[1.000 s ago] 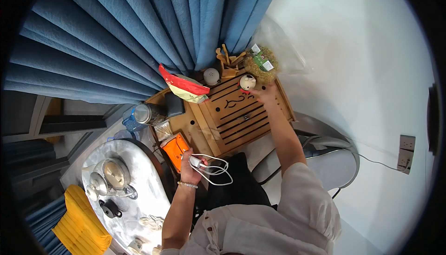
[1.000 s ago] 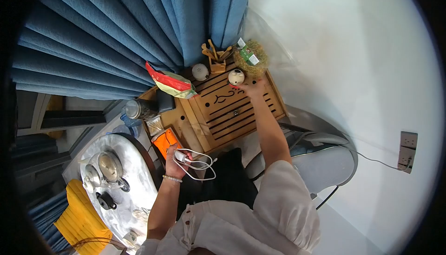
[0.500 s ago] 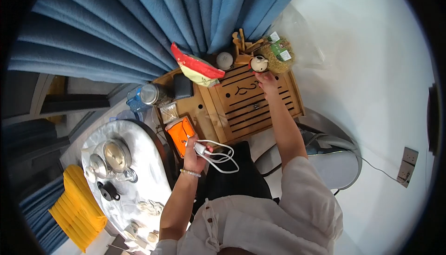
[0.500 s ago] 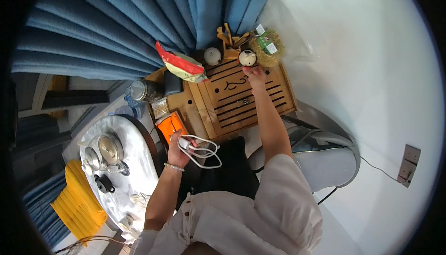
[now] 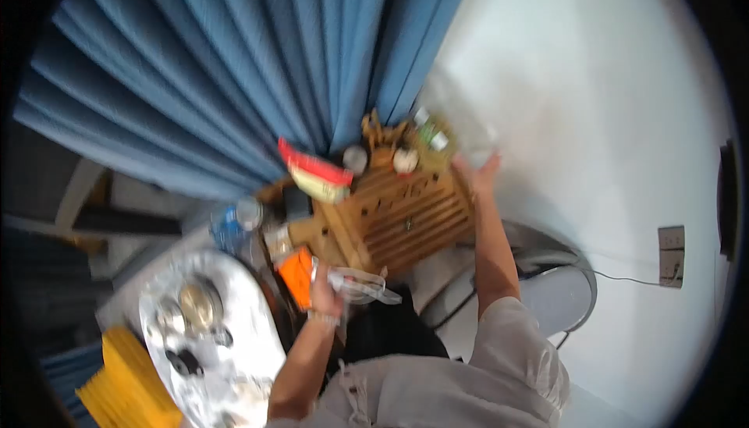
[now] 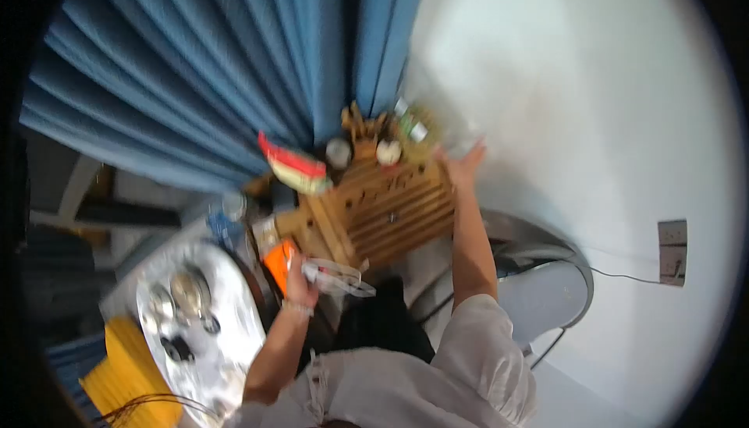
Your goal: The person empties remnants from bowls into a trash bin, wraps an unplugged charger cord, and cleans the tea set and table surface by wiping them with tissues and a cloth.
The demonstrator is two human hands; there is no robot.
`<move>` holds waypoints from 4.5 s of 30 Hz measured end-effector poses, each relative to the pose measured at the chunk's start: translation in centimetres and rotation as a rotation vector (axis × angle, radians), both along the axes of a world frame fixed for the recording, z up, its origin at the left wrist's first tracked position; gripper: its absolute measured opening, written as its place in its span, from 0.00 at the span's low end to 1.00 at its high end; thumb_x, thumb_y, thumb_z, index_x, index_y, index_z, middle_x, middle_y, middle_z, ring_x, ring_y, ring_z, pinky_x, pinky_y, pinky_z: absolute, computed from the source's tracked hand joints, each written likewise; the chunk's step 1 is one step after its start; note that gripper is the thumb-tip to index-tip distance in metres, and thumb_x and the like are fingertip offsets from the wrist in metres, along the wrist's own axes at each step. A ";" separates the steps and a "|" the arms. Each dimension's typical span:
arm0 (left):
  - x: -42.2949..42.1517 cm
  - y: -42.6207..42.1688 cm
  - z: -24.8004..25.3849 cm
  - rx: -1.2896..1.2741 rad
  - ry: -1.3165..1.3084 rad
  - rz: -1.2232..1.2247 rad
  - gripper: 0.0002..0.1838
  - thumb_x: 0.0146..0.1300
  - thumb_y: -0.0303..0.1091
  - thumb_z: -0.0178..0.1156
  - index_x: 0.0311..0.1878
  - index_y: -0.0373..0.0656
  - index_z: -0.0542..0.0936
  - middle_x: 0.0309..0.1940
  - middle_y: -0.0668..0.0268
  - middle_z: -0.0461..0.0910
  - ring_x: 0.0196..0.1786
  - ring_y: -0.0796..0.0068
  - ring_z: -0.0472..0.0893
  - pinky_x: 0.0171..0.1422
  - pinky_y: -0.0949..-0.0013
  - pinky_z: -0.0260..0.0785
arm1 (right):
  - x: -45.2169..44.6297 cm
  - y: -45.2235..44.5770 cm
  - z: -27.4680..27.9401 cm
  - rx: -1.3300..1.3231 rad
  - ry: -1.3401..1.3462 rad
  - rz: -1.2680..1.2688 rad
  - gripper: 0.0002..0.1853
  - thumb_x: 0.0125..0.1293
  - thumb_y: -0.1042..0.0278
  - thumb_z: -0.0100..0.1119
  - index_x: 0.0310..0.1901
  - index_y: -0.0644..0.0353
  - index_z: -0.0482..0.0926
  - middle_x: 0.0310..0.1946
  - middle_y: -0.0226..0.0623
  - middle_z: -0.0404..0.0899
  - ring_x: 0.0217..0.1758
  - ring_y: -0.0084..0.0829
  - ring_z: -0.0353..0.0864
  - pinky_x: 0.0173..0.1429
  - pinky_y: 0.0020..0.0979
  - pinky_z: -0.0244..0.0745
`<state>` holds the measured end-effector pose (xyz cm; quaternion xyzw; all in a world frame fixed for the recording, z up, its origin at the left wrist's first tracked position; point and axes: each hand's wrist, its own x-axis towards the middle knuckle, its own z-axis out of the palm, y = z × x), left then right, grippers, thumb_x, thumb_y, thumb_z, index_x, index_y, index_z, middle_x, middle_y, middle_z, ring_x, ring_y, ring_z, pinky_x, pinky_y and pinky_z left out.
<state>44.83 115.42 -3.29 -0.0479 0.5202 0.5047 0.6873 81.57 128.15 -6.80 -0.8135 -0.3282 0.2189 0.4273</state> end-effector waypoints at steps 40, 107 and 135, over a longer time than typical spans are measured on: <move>6.0 -9.6 -0.8 0.276 -0.281 -0.544 0.17 0.62 0.50 0.49 0.30 0.45 0.75 0.23 0.62 0.77 0.26 0.62 0.77 0.30 0.60 0.73 | -4.0 -32.1 77.5 1.137 -1.074 -0.458 0.32 0.46 0.70 0.68 0.48 0.73 0.59 0.36 0.62 0.77 0.44 0.54 0.78 0.48 0.43 0.75; -9.8 -27.8 -3.4 -0.410 -0.068 0.281 0.11 0.52 0.33 0.65 0.31 0.47 0.70 0.22 0.67 0.73 0.23 0.72 0.72 0.30 0.70 0.67 | -34.4 -29.1 -25.5 -0.334 0.632 0.688 0.09 0.65 0.74 0.49 0.46 0.64 0.71 0.40 0.37 0.77 0.42 0.24 0.76 0.43 0.26 0.74; -3.8 -17.6 -16.2 -0.200 0.166 0.284 0.13 0.56 0.32 0.65 0.42 0.46 0.74 0.33 0.68 0.78 0.35 0.73 0.79 0.40 0.67 0.73 | -28.7 -40.1 -25.8 -0.313 0.694 0.732 0.09 0.59 0.69 0.56 0.41 0.58 0.75 0.33 0.33 0.73 0.37 0.32 0.73 0.42 0.31 0.71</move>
